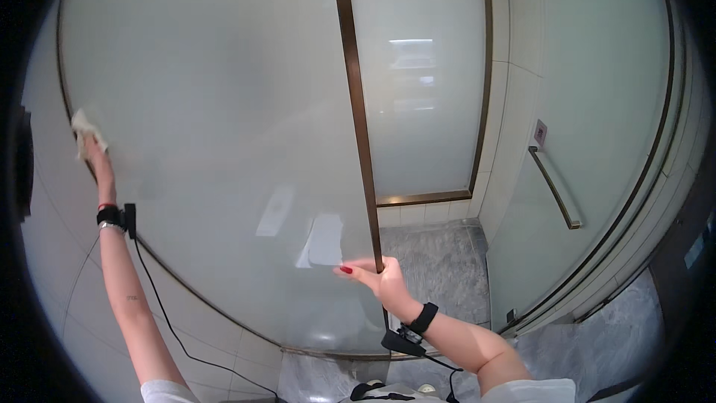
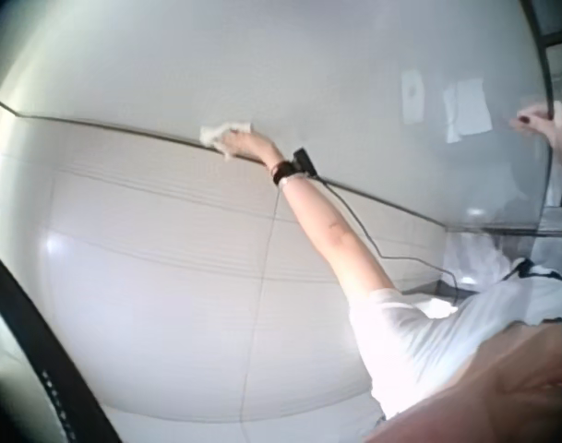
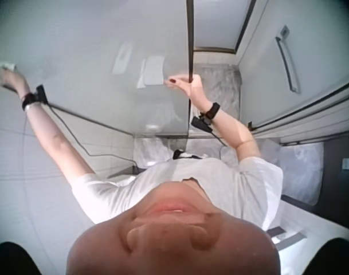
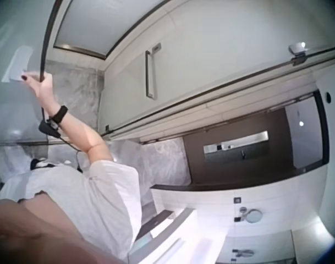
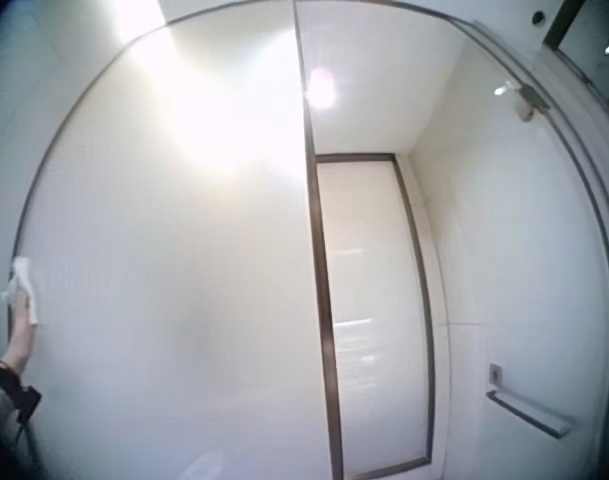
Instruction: Wiping down the glass shower door and its metal frame using a cloth.
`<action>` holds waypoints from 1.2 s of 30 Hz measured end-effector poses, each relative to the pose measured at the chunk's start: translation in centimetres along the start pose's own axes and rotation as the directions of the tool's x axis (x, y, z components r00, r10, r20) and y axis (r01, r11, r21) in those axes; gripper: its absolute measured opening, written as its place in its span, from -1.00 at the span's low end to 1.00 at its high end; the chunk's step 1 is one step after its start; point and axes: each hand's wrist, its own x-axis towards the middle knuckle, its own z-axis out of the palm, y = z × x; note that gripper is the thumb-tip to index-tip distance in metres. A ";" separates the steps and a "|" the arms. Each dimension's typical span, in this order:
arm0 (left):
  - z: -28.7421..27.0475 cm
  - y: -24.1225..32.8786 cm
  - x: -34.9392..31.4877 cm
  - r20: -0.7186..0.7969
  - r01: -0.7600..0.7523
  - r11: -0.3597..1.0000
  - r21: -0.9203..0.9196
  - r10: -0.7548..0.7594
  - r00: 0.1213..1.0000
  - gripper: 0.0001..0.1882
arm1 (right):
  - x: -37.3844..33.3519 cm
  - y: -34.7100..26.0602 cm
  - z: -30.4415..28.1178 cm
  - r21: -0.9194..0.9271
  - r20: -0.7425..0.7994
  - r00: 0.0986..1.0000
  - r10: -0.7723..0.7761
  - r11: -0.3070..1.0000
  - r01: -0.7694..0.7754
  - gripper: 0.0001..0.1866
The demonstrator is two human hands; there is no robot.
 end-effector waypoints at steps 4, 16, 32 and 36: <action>-7.0 -4.9 2.5 -0.080 -0.218 0.943 0.251 0.245 0.966 -0.32 | 0.6 0.7 -0.9 0.007 -0.001 0.999 -0.032 0.999 0.032 -0.74; 5.7 -1.3 -12.0 0.052 -0.148 0.972 0.180 0.141 0.989 -0.40 | 2.0 -1.2 -0.5 -0.092 0.036 0.999 0.012 0.996 -0.009 -0.75; 26.1 27.3 -39.7 0.584 -0.757 0.586 0.288 0.519 0.624 -0.34 | 1.9 1.6 -2.4 -0.077 -0.038 0.999 0.000 0.997 -0.003 -0.72; 27.2 28.6 -41.6 0.628 -0.798 0.555 0.235 0.539 0.561 -0.33 | 1.7 1.0 -1.7 -0.034 -0.036 0.999 -0.020 0.999 0.019 -0.79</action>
